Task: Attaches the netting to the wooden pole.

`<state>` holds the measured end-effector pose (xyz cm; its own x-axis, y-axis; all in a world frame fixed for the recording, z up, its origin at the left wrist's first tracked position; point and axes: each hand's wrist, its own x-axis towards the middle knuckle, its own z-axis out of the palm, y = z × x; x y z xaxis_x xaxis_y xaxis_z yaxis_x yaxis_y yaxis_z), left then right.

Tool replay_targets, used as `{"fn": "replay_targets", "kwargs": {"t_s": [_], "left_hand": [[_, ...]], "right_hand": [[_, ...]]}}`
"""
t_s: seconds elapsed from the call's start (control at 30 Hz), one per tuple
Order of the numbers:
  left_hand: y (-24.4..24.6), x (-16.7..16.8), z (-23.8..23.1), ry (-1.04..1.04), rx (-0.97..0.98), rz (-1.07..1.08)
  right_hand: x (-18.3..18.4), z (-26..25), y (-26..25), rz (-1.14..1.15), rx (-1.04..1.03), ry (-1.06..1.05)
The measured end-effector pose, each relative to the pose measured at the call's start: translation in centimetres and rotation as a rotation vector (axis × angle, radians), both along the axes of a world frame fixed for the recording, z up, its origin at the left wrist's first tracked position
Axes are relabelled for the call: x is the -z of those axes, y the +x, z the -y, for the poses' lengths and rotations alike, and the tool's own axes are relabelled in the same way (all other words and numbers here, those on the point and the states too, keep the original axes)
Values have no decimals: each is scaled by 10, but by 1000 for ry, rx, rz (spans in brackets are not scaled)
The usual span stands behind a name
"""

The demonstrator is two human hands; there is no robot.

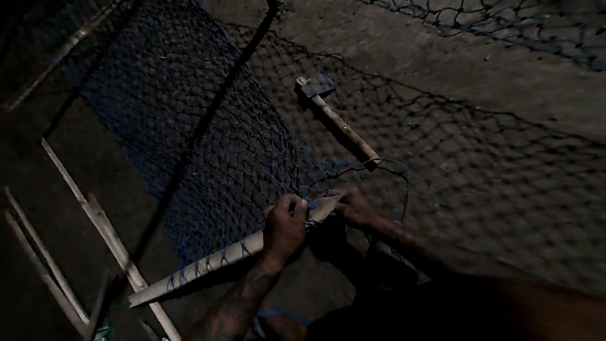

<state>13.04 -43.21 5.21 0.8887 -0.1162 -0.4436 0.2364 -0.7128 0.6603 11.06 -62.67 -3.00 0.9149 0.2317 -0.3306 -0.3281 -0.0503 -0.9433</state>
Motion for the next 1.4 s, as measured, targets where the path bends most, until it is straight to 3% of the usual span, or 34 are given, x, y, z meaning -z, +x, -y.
{"fn": "replay_targets", "kwargs": {"t_s": [0.2,0.33,0.4,0.9,1.07,1.2,1.4], "left_hand": [[-12,15,-4,-7,94,181],[-11,19,-8,-47,107,244],[-9,19,-6,-37,83,263],[-9,7,2,-91,-74,233],[-16,15,2,-65,-50,325],[-15,14,-1,-78,-37,317],[-8,7,-10,-149,-70,288]], "right_hand": [[-15,3,1,135,-102,-409],[-3,-5,-7,415,62,-473],[1,-8,-8,448,105,-462],[-4,-6,-13,393,319,-180],[-12,-5,-13,262,253,-391],[-3,6,-8,-31,250,-476],[-1,61,-14,89,368,-753]]}}
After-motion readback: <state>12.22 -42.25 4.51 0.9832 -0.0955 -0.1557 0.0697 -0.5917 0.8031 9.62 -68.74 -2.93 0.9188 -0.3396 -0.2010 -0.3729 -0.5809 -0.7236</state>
